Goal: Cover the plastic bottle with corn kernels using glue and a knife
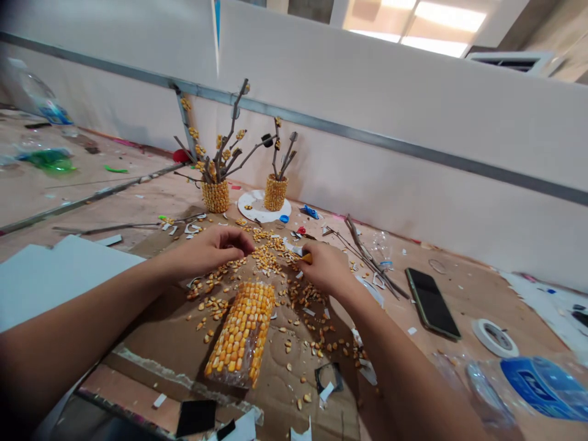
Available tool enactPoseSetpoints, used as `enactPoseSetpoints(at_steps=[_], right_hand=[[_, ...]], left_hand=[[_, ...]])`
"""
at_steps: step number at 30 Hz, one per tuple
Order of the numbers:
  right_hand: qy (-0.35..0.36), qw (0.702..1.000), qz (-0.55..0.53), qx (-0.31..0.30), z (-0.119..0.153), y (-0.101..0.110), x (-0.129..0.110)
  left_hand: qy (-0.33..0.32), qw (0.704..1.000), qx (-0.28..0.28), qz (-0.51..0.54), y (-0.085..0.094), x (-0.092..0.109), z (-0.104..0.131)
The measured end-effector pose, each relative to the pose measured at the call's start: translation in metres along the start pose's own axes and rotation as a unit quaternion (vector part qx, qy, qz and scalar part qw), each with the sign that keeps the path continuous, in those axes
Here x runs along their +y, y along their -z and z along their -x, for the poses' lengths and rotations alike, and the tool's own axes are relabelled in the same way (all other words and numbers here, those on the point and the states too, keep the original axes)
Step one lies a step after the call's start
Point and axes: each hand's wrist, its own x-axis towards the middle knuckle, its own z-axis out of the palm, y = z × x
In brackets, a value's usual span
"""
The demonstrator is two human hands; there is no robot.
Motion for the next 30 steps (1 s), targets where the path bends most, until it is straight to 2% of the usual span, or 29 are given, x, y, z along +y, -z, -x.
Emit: enactPoseSetpoints(at_steps=[5,11,19,25,28,30], right_hand=[[-0.025,1.000,0.013,0.000,-0.004,-0.005,0.004],[-0.012,0.999,0.023,0.022,-0.007,-0.015,0.003],[0.013,0.999,0.024,0.036,-0.007,-0.024,-0.001],[0.016,0.998,-0.054,0.038,-0.002,-0.005,-0.011],[0.067,0.990,-0.113,0.046,0.013,0.011,-0.026],[0.129,0.973,-0.175,0.077,0.025,0.019,-0.037]], left_hand=[[-0.002,0.999,0.033,-0.005,-0.001,0.000,-0.002],[0.008,0.997,0.079,0.001,-0.001,0.000,-0.003],[0.007,0.998,0.063,0.003,-0.007,-0.005,-0.004],[-0.004,0.998,0.066,0.017,-0.020,-0.004,0.001],[-0.031,0.997,0.067,0.019,-0.030,0.003,0.010],[-0.040,0.997,0.065,0.022,-0.035,0.009,0.017]])
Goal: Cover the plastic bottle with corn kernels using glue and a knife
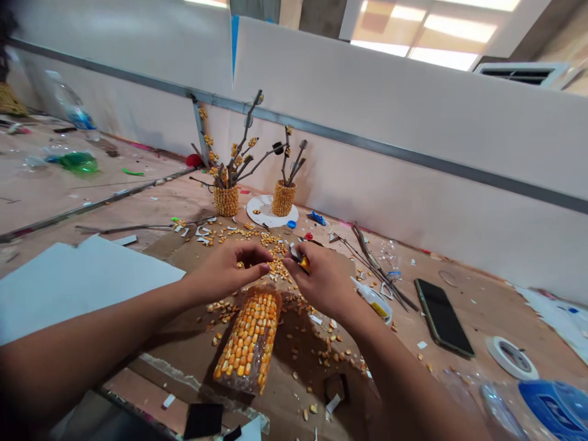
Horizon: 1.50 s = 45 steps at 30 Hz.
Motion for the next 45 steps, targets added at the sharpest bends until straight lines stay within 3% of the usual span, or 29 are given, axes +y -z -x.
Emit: enactPoseSetpoints(at_steps=[5,12,17,21,24,27,34,41,45], right_hand=[[0.117,0.988,-0.063,0.074,0.015,0.000,-0.022],[0.183,0.977,-0.028,0.109,0.020,-0.004,-0.028],[0.186,0.978,-0.028,0.091,0.021,-0.001,-0.031],[0.182,0.977,-0.001,0.109,0.019,0.002,-0.024],[0.192,0.977,0.041,0.078,0.017,0.000,-0.018],[0.189,0.979,0.071,0.038,0.018,-0.003,-0.016],[0.174,0.981,0.082,0.017,0.019,-0.006,-0.020],[0.156,0.986,0.063,-0.013,0.019,-0.008,-0.017],[0.164,0.985,0.058,-0.021,0.019,-0.008,-0.018]], left_hand=[[-0.038,0.999,0.018,0.025,-0.006,0.013,0.012],[-0.048,0.996,0.032,0.061,-0.009,0.015,0.016],[-0.012,0.996,0.031,0.085,-0.009,0.015,0.016],[0.036,0.982,0.012,0.184,-0.007,0.016,0.013],[0.056,0.968,-0.010,0.245,-0.007,0.017,0.013],[0.048,0.966,-0.013,0.255,-0.007,0.019,0.014],[0.016,0.979,-0.009,0.205,-0.006,0.022,0.017],[-0.032,0.990,0.037,0.131,-0.009,0.020,0.019],[-0.048,0.989,0.018,0.138,-0.008,0.019,0.018]])
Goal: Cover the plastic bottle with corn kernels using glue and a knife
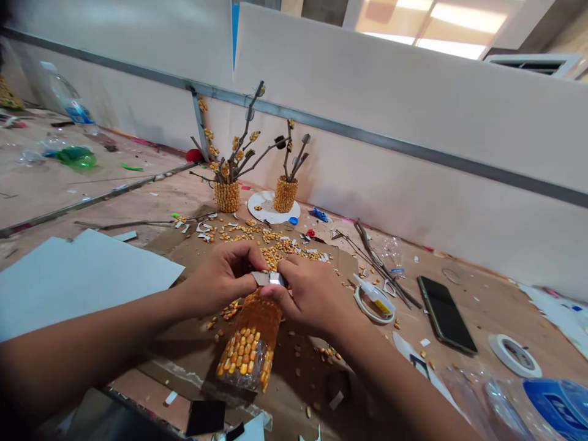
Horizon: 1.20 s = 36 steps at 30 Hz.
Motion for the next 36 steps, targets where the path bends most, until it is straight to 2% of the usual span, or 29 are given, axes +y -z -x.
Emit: enactPoseSetpoints(at_steps=[9,11,15,18,21,25,31,36], right_hand=[[0.022,0.997,0.045,0.057,0.002,-0.003,0.001],[-0.004,0.996,0.042,0.074,0.001,-0.002,0.006],[-0.091,0.983,-0.009,0.157,0.000,0.003,0.016],[-0.119,0.971,-0.084,0.188,0.000,0.007,0.015],[-0.129,0.964,-0.129,0.195,0.001,0.009,0.015],[-0.186,0.965,-0.078,0.169,-0.002,0.012,0.038],[-0.295,0.955,0.040,0.005,-0.006,0.004,0.084],[-0.297,0.951,0.077,-0.034,-0.006,-0.017,0.091]], left_hand=[[0.025,0.994,-0.054,0.086,0.006,-0.003,-0.002],[0.036,0.990,-0.058,0.123,0.007,-0.003,-0.002],[0.066,0.979,-0.073,0.177,0.005,-0.004,-0.002],[0.100,0.978,-0.027,0.184,0.003,-0.011,-0.008],[0.086,0.979,0.036,0.183,0.005,-0.019,-0.016],[0.076,0.977,0.084,0.179,0.011,-0.023,-0.024],[0.080,0.975,0.149,0.142,0.015,-0.024,-0.030],[0.090,0.975,0.166,0.117,0.015,-0.021,-0.030]])
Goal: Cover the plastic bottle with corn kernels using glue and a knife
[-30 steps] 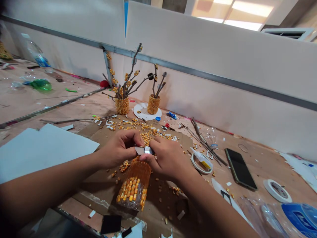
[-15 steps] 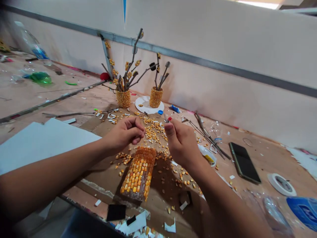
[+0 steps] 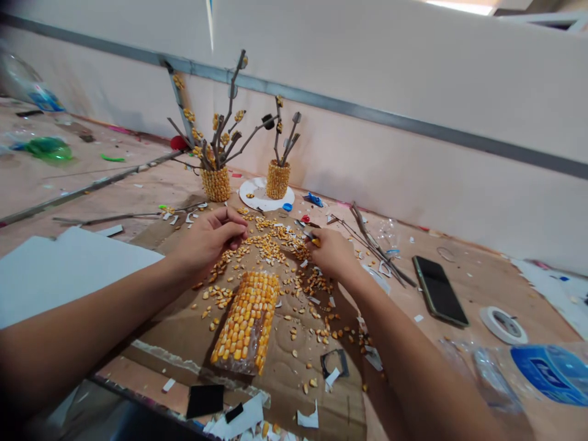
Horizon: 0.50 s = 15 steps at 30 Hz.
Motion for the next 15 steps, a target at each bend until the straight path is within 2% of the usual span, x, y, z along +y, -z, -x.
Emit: enactPoseSetpoints(at_steps=[7,10,12,14,15], right_hand=[[0.052,0.996,0.065,0.004,0.003,-0.015,-0.007],[0.066,0.995,0.075,0.002,0.005,-0.011,-0.012],[0.077,0.994,0.081,-0.006,0.006,-0.006,-0.018],[0.081,0.993,0.088,-0.016,0.008,-0.002,-0.025],[0.079,0.993,0.091,-0.020,0.008,-0.001,-0.028]], left_hand=[[0.006,1.000,-0.016,-0.013,-0.003,-0.004,0.005],[-0.019,0.998,-0.055,0.010,-0.002,0.006,0.006],[-0.031,0.988,-0.140,0.050,0.002,0.024,0.009],[-0.022,0.958,-0.273,0.078,0.012,0.045,0.019],[-0.014,0.937,-0.344,0.053,0.019,0.052,0.028]])
